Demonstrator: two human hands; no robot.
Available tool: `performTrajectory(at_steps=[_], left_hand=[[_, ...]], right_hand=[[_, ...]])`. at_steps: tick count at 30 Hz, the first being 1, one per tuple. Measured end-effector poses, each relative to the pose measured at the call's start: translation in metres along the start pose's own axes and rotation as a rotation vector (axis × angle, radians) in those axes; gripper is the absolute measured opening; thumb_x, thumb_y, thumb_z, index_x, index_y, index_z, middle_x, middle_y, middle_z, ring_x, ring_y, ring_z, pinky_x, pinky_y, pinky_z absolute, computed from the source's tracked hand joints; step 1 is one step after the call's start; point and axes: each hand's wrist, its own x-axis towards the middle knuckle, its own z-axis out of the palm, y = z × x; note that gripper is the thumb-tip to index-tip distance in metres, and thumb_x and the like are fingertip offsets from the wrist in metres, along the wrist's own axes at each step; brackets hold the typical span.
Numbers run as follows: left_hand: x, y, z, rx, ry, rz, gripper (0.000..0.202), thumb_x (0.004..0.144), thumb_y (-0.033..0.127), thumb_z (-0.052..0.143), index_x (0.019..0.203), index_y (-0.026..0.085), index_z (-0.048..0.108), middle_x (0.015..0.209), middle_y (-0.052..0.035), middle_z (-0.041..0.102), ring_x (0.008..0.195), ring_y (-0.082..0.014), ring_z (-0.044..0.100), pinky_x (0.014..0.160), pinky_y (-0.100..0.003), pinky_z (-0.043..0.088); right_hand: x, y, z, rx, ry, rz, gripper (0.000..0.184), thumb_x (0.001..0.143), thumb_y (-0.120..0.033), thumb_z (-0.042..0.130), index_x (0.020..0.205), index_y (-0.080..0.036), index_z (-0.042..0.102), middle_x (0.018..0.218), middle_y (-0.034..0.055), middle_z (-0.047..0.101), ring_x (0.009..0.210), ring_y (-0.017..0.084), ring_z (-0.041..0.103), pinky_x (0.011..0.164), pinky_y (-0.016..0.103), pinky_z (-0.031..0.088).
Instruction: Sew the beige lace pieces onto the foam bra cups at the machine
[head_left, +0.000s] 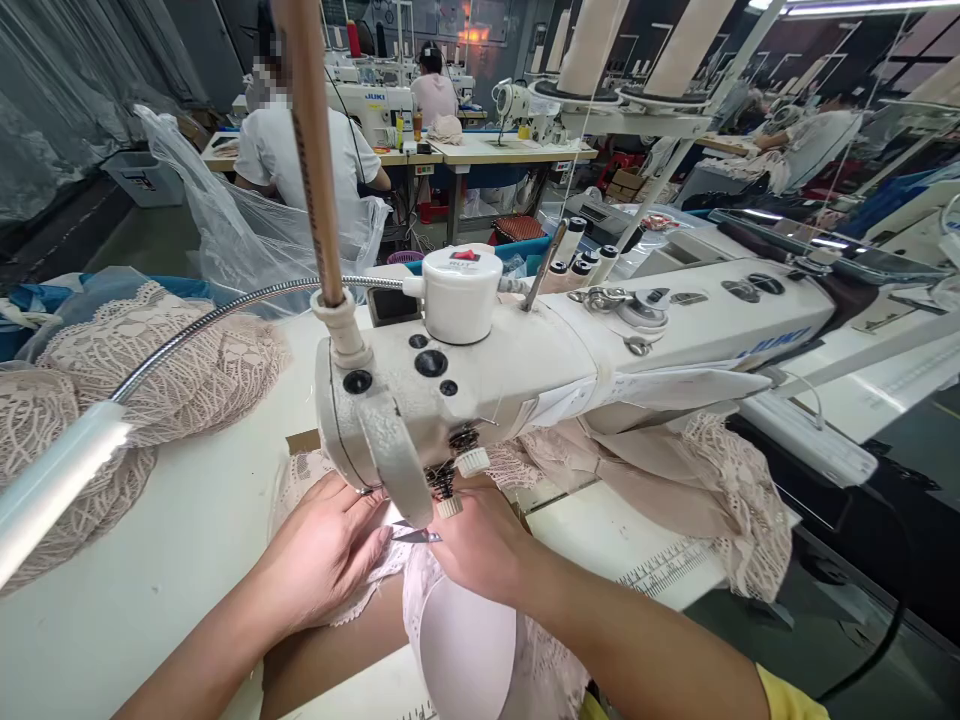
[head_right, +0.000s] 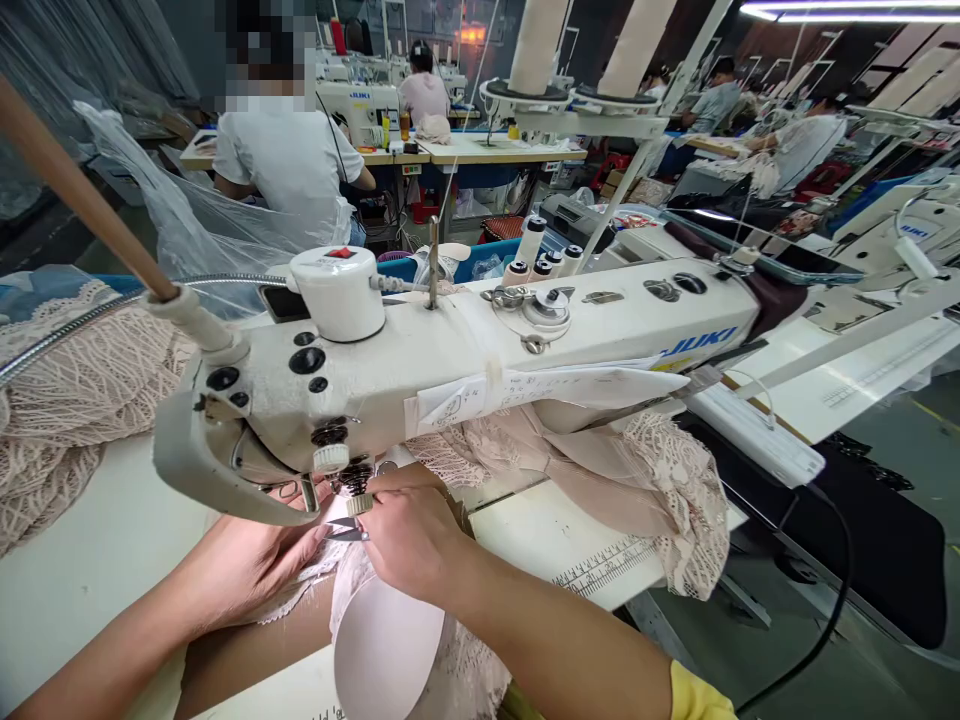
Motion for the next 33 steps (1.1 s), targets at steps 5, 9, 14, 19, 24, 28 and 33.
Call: performTrajectory(at_steps=[5, 9, 14, 19, 24, 28, 33], left_hand=[[-0.001, -0.004, 0.003, 0.018, 0.019, 0.023, 0.021, 0.091, 0.026, 0.039, 0.09, 0.018, 0.059, 0.078, -0.0066, 0.06, 0.071, -0.0215, 0.057, 0.071, -0.035, 0.047], [-0.003, -0.003, 0.005, 0.051, 0.037, 0.034, 0.023, 0.091, 0.022, 0.038, 0.094, 0.017, 0.06, 0.077, -0.0067, 0.06, 0.069, -0.0208, 0.057, 0.07, -0.035, 0.047], [-0.003, 0.003, 0.005, 0.084, 0.104, 0.096, 0.025, 0.091, 0.016, 0.037, 0.094, 0.016, 0.062, 0.073, -0.008, 0.059, 0.08, -0.0248, 0.058, 0.071, -0.037, 0.046], [-0.002, 0.003, 0.006, 0.06, 0.13, 0.088, 0.025, 0.089, 0.014, 0.039, 0.097, 0.016, 0.062, 0.076, -0.0087, 0.06, 0.082, -0.0249, 0.058, 0.073, -0.037, 0.046], [0.0, -0.004, 0.009, 0.014, 0.1, 0.024, 0.02, 0.088, 0.015, 0.043, 0.088, 0.019, 0.062, 0.08, -0.007, 0.063, 0.08, -0.0231, 0.058, 0.072, -0.035, 0.045], [0.001, -0.01, 0.013, 0.075, 0.097, 0.03, 0.021, 0.088, 0.016, 0.045, 0.073, 0.02, 0.06, 0.071, -0.0049, 0.061, 0.075, -0.0227, 0.057, 0.07, -0.036, 0.044], [-0.001, -0.011, 0.016, 0.104, 0.097, 0.005, 0.022, 0.089, 0.016, 0.042, 0.08, 0.018, 0.062, 0.069, -0.0056, 0.061, 0.065, -0.0209, 0.056, 0.064, -0.034, 0.044]], right_hand=[[0.001, -0.001, 0.0, -0.037, -0.061, 0.018, 0.011, 0.077, -0.017, 0.053, 0.069, -0.02, 0.061, 0.068, 0.0037, 0.064, 0.067, 0.018, 0.057, 0.057, 0.029, 0.033], [0.002, -0.001, 0.0, -0.047, -0.088, -0.009, 0.013, 0.078, -0.017, 0.053, 0.069, -0.021, 0.062, 0.068, 0.0033, 0.063, 0.066, 0.017, 0.055, 0.056, 0.029, 0.032], [0.002, 0.001, 0.001, -0.042, -0.097, -0.02, 0.013, 0.076, -0.017, 0.053, 0.066, -0.02, 0.061, 0.066, 0.0028, 0.062, 0.064, 0.017, 0.055, 0.052, 0.029, 0.03], [0.002, 0.001, 0.002, -0.038, -0.084, -0.022, 0.012, 0.076, -0.018, 0.054, 0.066, -0.02, 0.061, 0.067, 0.0029, 0.062, 0.062, 0.017, 0.054, 0.049, 0.029, 0.028], [0.006, -0.002, -0.001, -0.111, -0.148, 0.007, 0.012, 0.075, -0.016, 0.055, 0.067, -0.019, 0.063, 0.066, 0.0054, 0.063, 0.06, 0.018, 0.053, 0.048, 0.029, 0.027], [0.008, -0.004, -0.001, -0.138, -0.2, -0.018, 0.015, 0.073, -0.011, 0.055, 0.062, -0.018, 0.063, 0.066, 0.0069, 0.063, 0.062, 0.018, 0.055, 0.047, 0.029, 0.028], [0.007, -0.004, -0.001, -0.097, -0.16, -0.02, 0.011, 0.075, -0.014, 0.057, 0.066, -0.018, 0.064, 0.064, 0.006, 0.062, 0.064, 0.018, 0.056, 0.051, 0.028, 0.031]])
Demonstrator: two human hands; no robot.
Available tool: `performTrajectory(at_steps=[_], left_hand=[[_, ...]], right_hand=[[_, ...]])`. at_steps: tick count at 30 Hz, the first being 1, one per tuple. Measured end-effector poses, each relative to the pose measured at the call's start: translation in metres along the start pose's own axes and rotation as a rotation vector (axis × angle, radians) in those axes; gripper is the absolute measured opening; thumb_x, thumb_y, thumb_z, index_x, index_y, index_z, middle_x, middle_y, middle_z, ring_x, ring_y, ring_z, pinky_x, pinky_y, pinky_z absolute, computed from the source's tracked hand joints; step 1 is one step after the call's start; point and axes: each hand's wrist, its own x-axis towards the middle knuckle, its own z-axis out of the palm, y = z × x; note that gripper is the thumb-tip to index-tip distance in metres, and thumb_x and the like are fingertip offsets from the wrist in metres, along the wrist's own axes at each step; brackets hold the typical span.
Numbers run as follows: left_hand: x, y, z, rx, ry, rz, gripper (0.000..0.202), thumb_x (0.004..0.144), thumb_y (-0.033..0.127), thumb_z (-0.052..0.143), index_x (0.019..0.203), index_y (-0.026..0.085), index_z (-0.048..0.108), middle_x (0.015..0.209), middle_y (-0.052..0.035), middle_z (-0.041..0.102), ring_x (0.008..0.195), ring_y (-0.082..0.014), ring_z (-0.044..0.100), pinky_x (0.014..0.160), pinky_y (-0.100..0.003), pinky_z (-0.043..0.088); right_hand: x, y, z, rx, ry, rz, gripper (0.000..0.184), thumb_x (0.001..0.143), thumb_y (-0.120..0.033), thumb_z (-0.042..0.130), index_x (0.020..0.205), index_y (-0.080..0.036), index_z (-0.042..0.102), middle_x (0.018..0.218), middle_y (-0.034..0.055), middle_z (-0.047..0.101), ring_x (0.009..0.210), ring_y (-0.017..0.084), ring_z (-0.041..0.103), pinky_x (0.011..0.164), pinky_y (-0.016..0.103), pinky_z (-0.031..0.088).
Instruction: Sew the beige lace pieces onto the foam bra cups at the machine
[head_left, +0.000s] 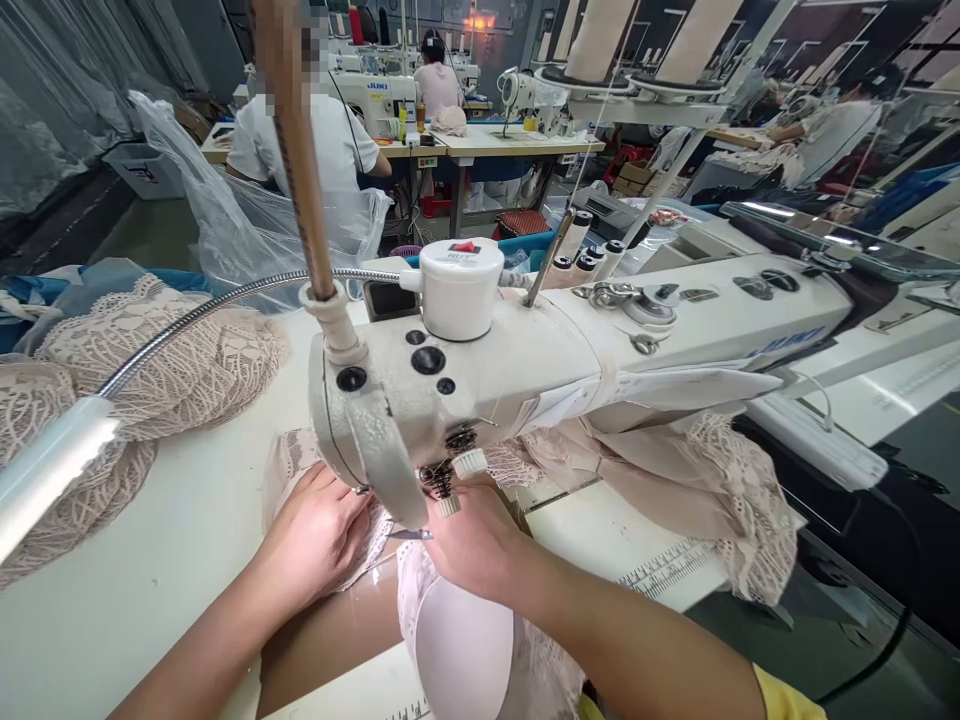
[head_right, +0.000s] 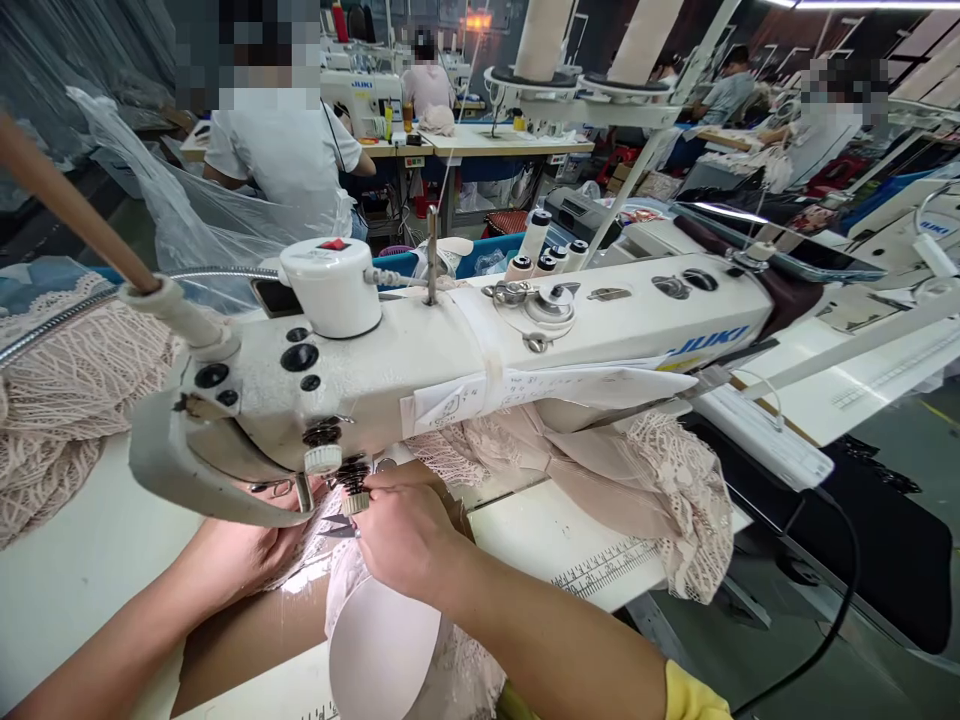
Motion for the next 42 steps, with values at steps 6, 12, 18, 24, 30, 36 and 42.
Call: performTrajectory(at_steps=[6, 12, 18, 24, 30, 36, 42], left_hand=[[-0.001, 0.003, -0.004, -0.057, -0.027, -0.067, 0.024, 0.087, 0.013, 0.04, 0.094, 0.017, 0.063, 0.085, -0.0099, 0.065, 0.076, -0.0238, 0.059, 0.07, -0.037, 0.047], [-0.006, 0.015, -0.004, 0.002, 0.033, -0.122, 0.033, 0.083, 0.011, 0.043, 0.106, 0.017, 0.065, 0.109, -0.0146, 0.066, 0.1, -0.0305, 0.058, 0.083, -0.046, 0.048], [-0.038, 0.038, -0.022, -0.054, -0.01, -0.275, 0.03, 0.087, 0.022, 0.045, 0.107, 0.02, 0.067, 0.122, -0.0109, 0.063, 0.1, -0.0285, 0.06, 0.079, -0.042, 0.052], [-0.046, 0.027, -0.044, -0.239, -0.067, -0.5, 0.031, 0.089, 0.033, 0.043, 0.11, 0.021, 0.062, 0.1, -0.0091, 0.067, 0.088, -0.0253, 0.062, 0.07, -0.034, 0.049], [-0.044, 0.016, -0.047, -0.379, -0.133, -0.466, 0.026, 0.09, 0.032, 0.041, 0.072, 0.02, 0.056, 0.072, -0.0022, 0.06, 0.071, -0.0196, 0.056, 0.063, -0.029, 0.044], [-0.055, 0.017, -0.048, -1.027, -0.171, -0.495, 0.032, 0.092, 0.047, 0.042, 0.079, 0.019, 0.05, 0.066, 0.0042, 0.043, 0.057, -0.0111, 0.038, 0.05, -0.021, 0.031], [-0.061, 0.006, -0.05, -1.208, -0.13, -0.539, 0.031, 0.08, 0.037, 0.064, 0.105, 0.02, 0.056, 0.098, -0.0029, 0.06, 0.088, -0.0189, 0.054, 0.075, -0.026, 0.044]], right_hand=[[-0.002, -0.003, -0.007, 0.058, 0.095, 0.11, 0.012, 0.079, -0.021, 0.055, 0.081, -0.02, 0.067, 0.067, 0.0035, 0.062, 0.063, 0.017, 0.053, 0.051, 0.027, 0.026], [-0.008, -0.004, -0.008, 0.237, 0.13, 0.131, 0.025, 0.085, -0.024, 0.056, 0.109, -0.026, 0.065, 0.074, -0.0013, 0.065, 0.063, 0.013, 0.053, 0.055, 0.022, 0.03], [-0.009, -0.001, -0.004, 0.373, 0.173, 0.053, 0.036, 0.088, -0.02, 0.05, 0.121, -0.03, 0.061, 0.089, -0.001, 0.07, 0.073, 0.014, 0.059, 0.062, 0.021, 0.037], [-0.008, -0.003, -0.003, 0.384, 0.186, 0.017, 0.024, 0.088, -0.024, 0.053, 0.106, -0.024, 0.068, 0.081, 0.0001, 0.069, 0.071, 0.014, 0.058, 0.064, 0.022, 0.038], [-0.008, -0.009, -0.013, 0.472, 0.199, 0.006, 0.025, 0.092, -0.032, 0.048, 0.099, -0.022, 0.069, 0.089, 0.0021, 0.069, 0.074, 0.014, 0.059, 0.068, 0.023, 0.041], [0.005, -0.029, -0.022, 0.647, 0.09, -0.045, 0.021, 0.078, -0.03, 0.064, 0.097, -0.021, 0.066, 0.089, 0.0, 0.065, 0.079, 0.015, 0.057, 0.068, 0.023, 0.043], [0.017, -0.044, -0.009, 0.94, 0.1, -0.046, 0.022, 0.079, -0.024, 0.061, 0.062, -0.017, 0.048, 0.062, -0.0054, 0.042, 0.059, 0.009, 0.04, 0.054, 0.021, 0.032]])
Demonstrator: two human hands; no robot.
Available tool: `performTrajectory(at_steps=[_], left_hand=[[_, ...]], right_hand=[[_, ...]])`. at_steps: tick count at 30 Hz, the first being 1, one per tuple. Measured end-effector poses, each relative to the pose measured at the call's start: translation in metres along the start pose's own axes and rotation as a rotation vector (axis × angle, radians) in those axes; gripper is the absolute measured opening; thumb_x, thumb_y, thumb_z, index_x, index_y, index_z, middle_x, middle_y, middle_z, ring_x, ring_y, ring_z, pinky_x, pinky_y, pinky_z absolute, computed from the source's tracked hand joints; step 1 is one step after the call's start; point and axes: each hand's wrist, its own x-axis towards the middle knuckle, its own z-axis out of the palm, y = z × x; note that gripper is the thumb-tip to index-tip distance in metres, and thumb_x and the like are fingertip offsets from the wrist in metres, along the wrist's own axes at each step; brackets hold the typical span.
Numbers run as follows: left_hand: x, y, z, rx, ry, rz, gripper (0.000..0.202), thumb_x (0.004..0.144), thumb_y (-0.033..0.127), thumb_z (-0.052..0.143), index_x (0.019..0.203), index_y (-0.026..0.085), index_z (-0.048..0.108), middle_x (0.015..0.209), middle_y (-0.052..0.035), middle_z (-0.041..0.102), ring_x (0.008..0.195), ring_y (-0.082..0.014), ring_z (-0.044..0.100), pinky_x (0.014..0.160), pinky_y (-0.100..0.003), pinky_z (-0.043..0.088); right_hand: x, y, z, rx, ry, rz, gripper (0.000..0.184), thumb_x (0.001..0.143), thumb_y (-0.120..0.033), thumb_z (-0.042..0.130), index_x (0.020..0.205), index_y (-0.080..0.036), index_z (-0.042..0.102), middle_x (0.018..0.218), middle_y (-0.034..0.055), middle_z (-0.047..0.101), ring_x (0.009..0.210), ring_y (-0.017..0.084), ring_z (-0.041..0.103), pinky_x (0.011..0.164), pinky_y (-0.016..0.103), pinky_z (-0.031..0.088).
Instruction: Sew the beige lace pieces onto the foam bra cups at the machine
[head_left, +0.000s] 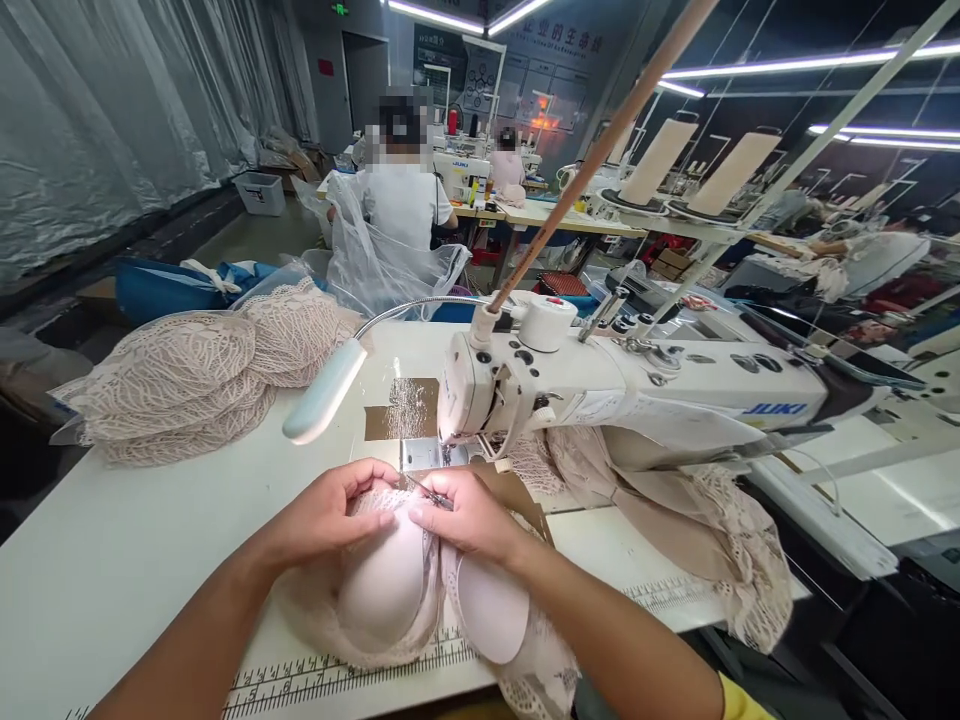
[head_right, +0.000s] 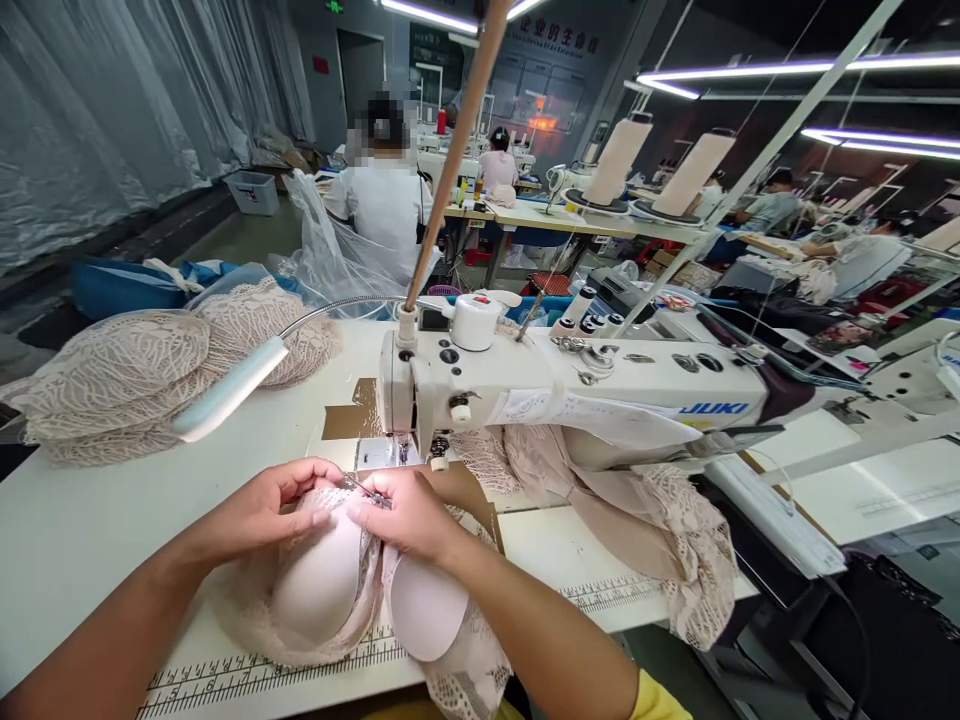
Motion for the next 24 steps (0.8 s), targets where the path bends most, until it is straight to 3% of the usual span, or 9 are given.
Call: performTrajectory(at_steps=[2, 7, 13, 16, 21, 24], left_hand=[[0.0, -0.001, -0.001, -0.014, -0.006, -0.029, 0.035, 0.077, 0.037, 0.068, 0.105, 0.019, 0.058, 0.098, -0.0032, 0.061, 0.088, -0.0197, 0.055, 0.075, -0.027, 0.044], [0.001, -0.002, 0.007, -0.083, -0.016, -0.077, 0.025, 0.078, 0.04, 0.066, 0.082, 0.015, 0.061, 0.076, 0.0007, 0.056, 0.069, -0.0142, 0.049, 0.061, -0.023, 0.039], [0.004, -0.002, 0.014, -0.234, -0.014, -0.117, 0.029, 0.078, 0.04, 0.068, 0.076, 0.013, 0.062, 0.07, 0.0013, 0.052, 0.064, -0.0116, 0.045, 0.058, -0.022, 0.037], [0.004, 0.0, 0.015, -0.248, -0.011, -0.128, 0.028, 0.078, 0.04, 0.068, 0.078, 0.012, 0.067, 0.074, -0.0007, 0.056, 0.067, -0.0124, 0.048, 0.06, -0.023, 0.039], [0.005, 0.003, 0.016, -0.273, -0.015, -0.162, 0.03, 0.078, 0.041, 0.069, 0.084, 0.012, 0.072, 0.08, -0.0055, 0.063, 0.073, -0.0166, 0.054, 0.065, -0.026, 0.043], [0.006, 0.0, 0.018, -0.309, -0.032, -0.168, 0.029, 0.077, 0.041, 0.07, 0.079, 0.012, 0.071, 0.071, -0.0026, 0.06, 0.066, -0.0133, 0.049, 0.06, -0.024, 0.039]], right_hand=[[-0.001, 0.001, 0.003, 0.047, 0.005, 0.006, 0.019, 0.079, -0.024, 0.061, 0.066, -0.017, 0.051, 0.064, -0.0046, 0.044, 0.061, 0.01, 0.041, 0.055, 0.021, 0.033], [-0.003, 0.0, 0.005, 0.053, -0.013, 0.008, 0.009, 0.082, -0.026, 0.06, 0.081, -0.017, 0.061, 0.076, 0.0, 0.059, 0.073, 0.015, 0.054, 0.066, 0.025, 0.044], [-0.004, 0.007, -0.009, 0.089, 0.002, -0.04, 0.03, 0.087, -0.038, 0.056, 0.106, -0.016, 0.061, 0.098, 0.0065, 0.066, 0.09, 0.018, 0.062, 0.082, 0.031, 0.049], [-0.003, 0.011, -0.019, 0.068, -0.056, -0.048, 0.032, 0.091, -0.039, 0.05, 0.109, -0.016, 0.064, 0.104, 0.0077, 0.068, 0.096, 0.019, 0.064, 0.085, 0.033, 0.05], [-0.002, 0.011, -0.023, 0.077, -0.123, -0.085, 0.03, 0.089, -0.036, 0.056, 0.109, -0.017, 0.069, 0.113, 0.0083, 0.069, 0.107, 0.021, 0.062, 0.095, 0.035, 0.046], [-0.003, 0.01, -0.02, 0.096, -0.141, -0.029, 0.028, 0.085, -0.033, 0.061, 0.107, -0.018, 0.069, 0.105, 0.0066, 0.07, 0.098, 0.02, 0.064, 0.088, 0.033, 0.049]])
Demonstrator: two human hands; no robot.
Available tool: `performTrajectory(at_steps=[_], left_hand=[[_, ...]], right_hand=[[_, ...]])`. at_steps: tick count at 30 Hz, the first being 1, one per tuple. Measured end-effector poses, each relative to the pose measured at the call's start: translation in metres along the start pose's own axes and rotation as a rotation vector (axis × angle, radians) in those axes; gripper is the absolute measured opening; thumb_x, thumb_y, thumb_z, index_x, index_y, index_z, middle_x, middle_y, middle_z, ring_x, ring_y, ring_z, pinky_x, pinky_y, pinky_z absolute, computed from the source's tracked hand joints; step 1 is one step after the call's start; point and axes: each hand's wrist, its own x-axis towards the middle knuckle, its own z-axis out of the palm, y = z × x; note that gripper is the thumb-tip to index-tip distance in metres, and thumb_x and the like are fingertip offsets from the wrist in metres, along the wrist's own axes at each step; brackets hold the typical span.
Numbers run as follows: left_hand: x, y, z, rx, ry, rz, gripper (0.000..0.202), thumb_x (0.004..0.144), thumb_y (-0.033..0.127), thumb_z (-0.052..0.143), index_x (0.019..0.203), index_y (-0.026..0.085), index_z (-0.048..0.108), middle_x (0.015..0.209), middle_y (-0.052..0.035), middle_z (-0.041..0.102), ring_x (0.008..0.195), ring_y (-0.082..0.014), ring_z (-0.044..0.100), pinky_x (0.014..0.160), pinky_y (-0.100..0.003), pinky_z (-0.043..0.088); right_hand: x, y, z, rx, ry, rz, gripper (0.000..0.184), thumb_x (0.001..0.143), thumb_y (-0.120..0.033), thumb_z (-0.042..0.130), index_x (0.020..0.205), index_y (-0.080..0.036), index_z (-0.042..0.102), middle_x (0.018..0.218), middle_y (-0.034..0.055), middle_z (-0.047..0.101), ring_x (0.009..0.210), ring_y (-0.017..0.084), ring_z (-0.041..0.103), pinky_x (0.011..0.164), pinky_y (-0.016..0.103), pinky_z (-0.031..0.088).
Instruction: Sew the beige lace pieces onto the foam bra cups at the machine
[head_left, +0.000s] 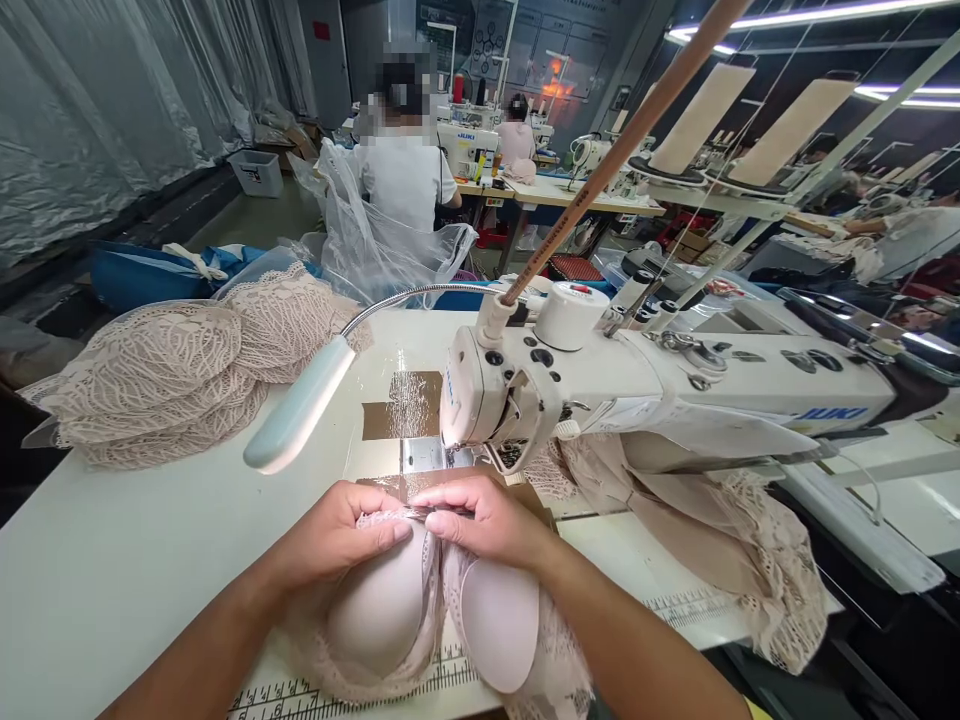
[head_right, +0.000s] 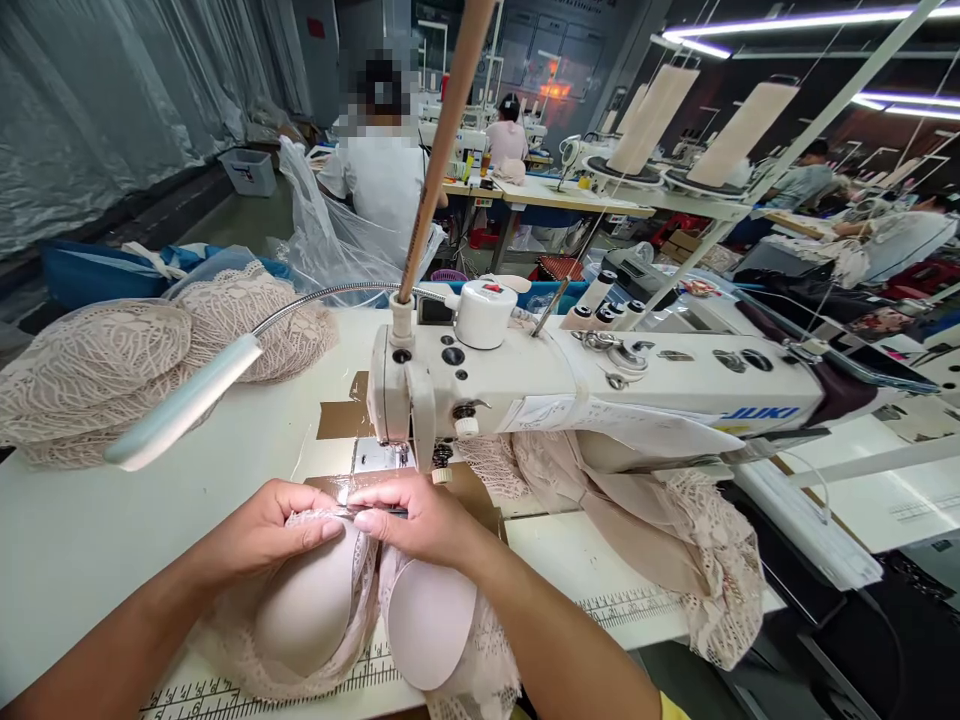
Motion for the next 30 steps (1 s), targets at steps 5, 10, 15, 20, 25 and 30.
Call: performTrajectory(at_steps=[5, 10, 15, 20, 25, 30], left_hand=[[0.002, -0.005, 0.0, -0.031, -0.057, 0.012, 0.032, 0.079, 0.039, 0.068, 0.064, 0.012, 0.061, 0.056, 0.005, 0.038, 0.054, -0.008, 0.03, 0.05, -0.022, 0.022], [0.0, -0.004, 0.0, -0.004, -0.07, 0.004, 0.039, 0.08, 0.041, 0.067, 0.058, 0.014, 0.049, 0.056, 0.0063, 0.029, 0.054, -0.0077, 0.024, 0.049, -0.024, 0.017], [0.001, -0.003, 0.001, 0.003, -0.067, -0.024, 0.041, 0.079, 0.043, 0.066, 0.058, 0.015, 0.046, 0.058, 0.0056, 0.03, 0.055, -0.008, 0.025, 0.049, -0.024, 0.018], [0.004, -0.009, 0.001, 0.026, -0.087, -0.029, 0.045, 0.077, 0.043, 0.068, 0.055, 0.017, 0.039, 0.057, 0.0061, 0.025, 0.055, -0.0079, 0.021, 0.05, -0.025, 0.015], [0.004, -0.011, 0.002, 0.046, -0.09, -0.092, 0.042, 0.075, 0.045, 0.069, 0.056, 0.016, 0.045, 0.055, 0.006, 0.028, 0.052, -0.0077, 0.022, 0.049, -0.025, 0.016], [0.005, -0.009, 0.003, 0.025, -0.086, -0.076, 0.045, 0.076, 0.045, 0.069, 0.056, 0.017, 0.04, 0.055, 0.0059, 0.028, 0.052, -0.0074, 0.023, 0.048, -0.025, 0.015]], right_hand=[[-0.001, -0.002, 0.008, -0.008, 0.04, 0.096, 0.02, 0.082, -0.032, 0.064, 0.096, -0.019, 0.067, 0.08, 0.0004, 0.065, 0.072, 0.014, 0.06, 0.064, 0.024, 0.048], [0.0, -0.006, 0.009, -0.029, 0.091, 0.073, 0.013, 0.081, -0.03, 0.065, 0.084, -0.019, 0.067, 0.079, 0.0004, 0.065, 0.074, 0.014, 0.059, 0.067, 0.025, 0.046], [0.0, -0.004, 0.004, -0.009, 0.067, 0.061, 0.013, 0.079, -0.029, 0.066, 0.086, -0.018, 0.067, 0.082, 0.0006, 0.064, 0.074, 0.013, 0.058, 0.067, 0.024, 0.046], [0.0, -0.008, 0.006, -0.087, 0.036, 0.04, 0.017, 0.08, -0.029, 0.066, 0.093, -0.02, 0.066, 0.088, 0.0013, 0.066, 0.082, 0.016, 0.06, 0.07, 0.026, 0.048], [0.003, -0.013, 0.015, -0.093, 0.073, 0.013, 0.007, 0.08, -0.024, 0.066, 0.084, -0.019, 0.067, 0.083, 0.0007, 0.067, 0.079, 0.016, 0.062, 0.07, 0.026, 0.048], [0.003, -0.005, 0.013, -0.033, 0.077, 0.047, 0.01, 0.082, -0.027, 0.063, 0.087, -0.018, 0.066, 0.081, 0.0009, 0.066, 0.075, 0.015, 0.062, 0.067, 0.025, 0.048]])
